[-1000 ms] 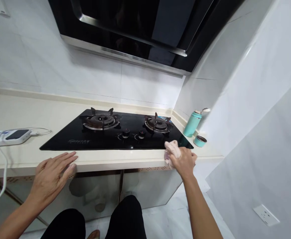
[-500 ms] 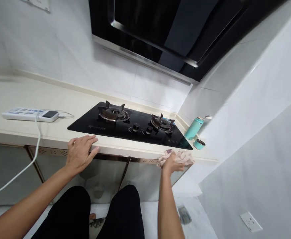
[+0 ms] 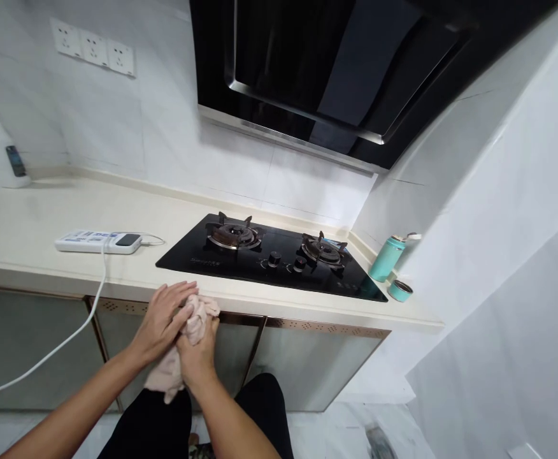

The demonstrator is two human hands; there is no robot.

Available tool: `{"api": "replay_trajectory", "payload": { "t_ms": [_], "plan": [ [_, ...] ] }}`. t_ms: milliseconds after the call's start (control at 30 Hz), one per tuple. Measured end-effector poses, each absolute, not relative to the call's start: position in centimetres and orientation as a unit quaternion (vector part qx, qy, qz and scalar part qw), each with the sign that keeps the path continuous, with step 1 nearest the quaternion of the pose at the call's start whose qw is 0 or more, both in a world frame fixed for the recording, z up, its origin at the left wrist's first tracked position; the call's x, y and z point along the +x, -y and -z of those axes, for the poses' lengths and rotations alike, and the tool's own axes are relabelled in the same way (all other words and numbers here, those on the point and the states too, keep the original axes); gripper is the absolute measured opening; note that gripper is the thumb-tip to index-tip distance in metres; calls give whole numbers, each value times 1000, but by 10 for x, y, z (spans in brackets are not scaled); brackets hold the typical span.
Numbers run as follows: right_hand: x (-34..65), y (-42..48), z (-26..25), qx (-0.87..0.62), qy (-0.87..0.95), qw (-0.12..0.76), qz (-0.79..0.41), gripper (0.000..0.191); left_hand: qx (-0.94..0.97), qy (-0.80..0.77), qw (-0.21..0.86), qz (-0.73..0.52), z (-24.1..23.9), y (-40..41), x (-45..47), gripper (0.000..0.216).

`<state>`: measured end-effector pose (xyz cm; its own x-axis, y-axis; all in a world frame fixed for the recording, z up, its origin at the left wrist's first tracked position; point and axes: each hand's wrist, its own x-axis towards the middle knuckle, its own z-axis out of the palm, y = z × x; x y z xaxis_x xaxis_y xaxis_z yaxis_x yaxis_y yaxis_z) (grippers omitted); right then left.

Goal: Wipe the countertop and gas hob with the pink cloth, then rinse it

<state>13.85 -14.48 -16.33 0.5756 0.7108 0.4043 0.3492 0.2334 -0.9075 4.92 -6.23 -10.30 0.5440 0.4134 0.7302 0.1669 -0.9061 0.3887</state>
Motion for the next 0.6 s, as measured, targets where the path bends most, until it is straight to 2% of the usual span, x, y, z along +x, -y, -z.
{"api": "replay_trajectory", "payload": {
  "t_ms": [67,133,200,267,333,400,467,600],
  "plan": [
    [145,171,163,-588,406,677,-176,61,816,-203,225,-493,119,79,38,41],
    [156,200,164,-589,362,694,-200,55,742,-265,362,-499,141,103,34,44],
    [167,227,162,-600,350,688,-212,54,654,-290,547,-434,159,131,41,55],
    [176,248,157,-619,388,648,-215,51,557,-248,718,-336,168,157,53,66],
    [184,264,152,-643,445,589,-204,43,461,-199,823,-266,169,178,68,76],
    [191,276,151,-666,482,538,-186,35,381,-196,874,-228,168,192,80,75],
    [199,288,155,-685,490,509,-175,38,329,-218,896,-203,169,203,90,68],
    [215,312,175,-696,432,542,-187,47,373,-228,883,-174,179,222,111,70]
  ]
}}
